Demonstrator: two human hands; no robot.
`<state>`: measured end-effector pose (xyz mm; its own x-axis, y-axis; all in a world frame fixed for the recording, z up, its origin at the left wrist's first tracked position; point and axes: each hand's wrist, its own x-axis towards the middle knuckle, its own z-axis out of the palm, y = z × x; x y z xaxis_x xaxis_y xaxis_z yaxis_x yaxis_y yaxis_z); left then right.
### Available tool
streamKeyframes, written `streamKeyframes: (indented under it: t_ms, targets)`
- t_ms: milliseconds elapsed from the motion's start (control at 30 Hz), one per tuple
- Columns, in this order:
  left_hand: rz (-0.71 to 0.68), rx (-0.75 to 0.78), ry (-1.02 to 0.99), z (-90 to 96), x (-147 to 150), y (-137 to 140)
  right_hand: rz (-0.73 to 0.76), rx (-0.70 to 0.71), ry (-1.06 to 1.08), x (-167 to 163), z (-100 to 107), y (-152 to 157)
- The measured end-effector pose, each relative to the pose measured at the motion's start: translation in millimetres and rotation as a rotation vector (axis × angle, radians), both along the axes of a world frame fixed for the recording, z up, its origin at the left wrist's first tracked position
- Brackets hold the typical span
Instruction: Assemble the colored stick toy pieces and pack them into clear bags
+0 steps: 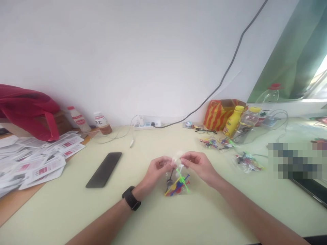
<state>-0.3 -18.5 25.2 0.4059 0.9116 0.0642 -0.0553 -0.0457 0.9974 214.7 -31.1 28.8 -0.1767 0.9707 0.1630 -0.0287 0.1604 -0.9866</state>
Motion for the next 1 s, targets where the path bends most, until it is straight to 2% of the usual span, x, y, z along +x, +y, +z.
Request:
streamKeyframes:
  t_ms: [167, 367, 533, 667, 800, 1000]
  targets:
    - [0.018, 0.018, 0.024, 0.9, 1.1, -0.9, 0.046, -0.037, 0.017, -6.8, -6.5, -1.7]
    - [0.137, 0.099, 0.050, -8.5, 5.8, -3.1, -0.041, -0.161, 0.127, -20.1, -8.7, -6.5]
    - [0.205, 0.174, 0.077, -4.6, 8.3, -5.4, -0.073, -0.149, 0.174, -20.5, -5.6, -7.1]
    - [0.159, 0.140, 0.069, 0.9, 8.8, -9.5, -0.039, -0.117, 0.201, -20.3, -3.6, -8.4]
    - [0.085, 0.153, 0.086, -1.4, 12.4, -14.7, 0.013, -0.134, 0.172, -24.4, -6.0, -11.3]
    - [0.110, 0.158, 0.075, -0.3, 18.2, -19.3, 0.019, -0.076, 0.098, -29.8, -11.5, -12.5]
